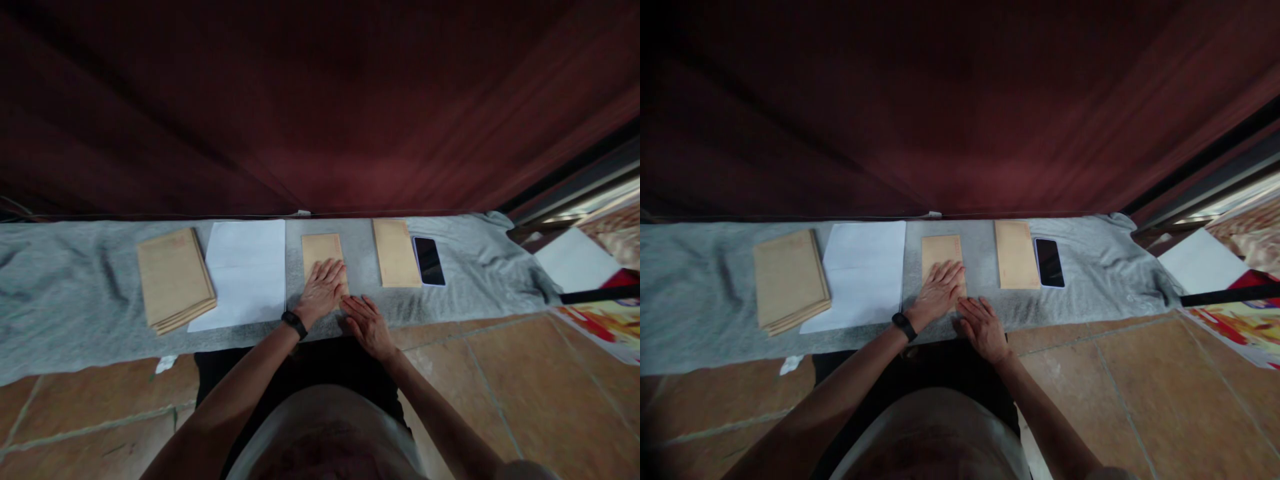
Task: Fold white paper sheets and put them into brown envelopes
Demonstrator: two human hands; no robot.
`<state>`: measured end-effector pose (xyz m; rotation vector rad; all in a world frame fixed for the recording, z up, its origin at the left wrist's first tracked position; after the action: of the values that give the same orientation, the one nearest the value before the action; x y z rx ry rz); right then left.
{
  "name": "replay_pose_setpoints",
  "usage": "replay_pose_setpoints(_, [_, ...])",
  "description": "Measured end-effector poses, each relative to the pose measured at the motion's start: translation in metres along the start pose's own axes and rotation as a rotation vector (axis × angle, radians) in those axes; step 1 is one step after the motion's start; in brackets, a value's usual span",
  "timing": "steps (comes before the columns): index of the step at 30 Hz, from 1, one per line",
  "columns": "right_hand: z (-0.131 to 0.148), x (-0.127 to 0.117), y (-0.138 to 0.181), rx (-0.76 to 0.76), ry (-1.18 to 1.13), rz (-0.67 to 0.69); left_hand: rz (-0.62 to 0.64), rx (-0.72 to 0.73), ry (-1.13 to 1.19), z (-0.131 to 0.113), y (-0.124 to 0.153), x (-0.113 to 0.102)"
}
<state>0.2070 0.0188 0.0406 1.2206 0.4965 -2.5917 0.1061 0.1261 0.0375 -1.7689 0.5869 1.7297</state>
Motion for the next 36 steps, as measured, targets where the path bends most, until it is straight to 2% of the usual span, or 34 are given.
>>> replay_pose_setpoints(14, [-0.002,0.000,0.004,-0.022,-0.037,-0.039,0.017,0.086,0.005,-0.026,0.056,-0.013])
replay_pose_setpoints(22, [-0.002,0.001,0.004,0.001,-0.016,-0.022,0.022,0.051,-0.028,-0.031,0.098,-0.017])
replay_pose_setpoints(30, [0.026,0.018,0.008,0.027,0.060,-0.026,0.007,0.029,-0.052,-0.032,0.103,-0.014])
replay_pose_setpoints(36, [0.023,0.013,0.014,0.045,0.102,-0.086,-0.005,0.045,-0.066,-0.029,0.109,-0.015])
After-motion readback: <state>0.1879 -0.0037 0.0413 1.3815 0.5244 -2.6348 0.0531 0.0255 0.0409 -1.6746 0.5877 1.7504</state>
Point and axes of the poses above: each hand's wrist, its own y-axis away from the middle knuckle, its own x-axis out of the palm, z = x × y, the point moved 7 cm from there along -y, towards the middle knuckle, and after that the axes turned 13 degrees about -y, right-handed, at the moved point
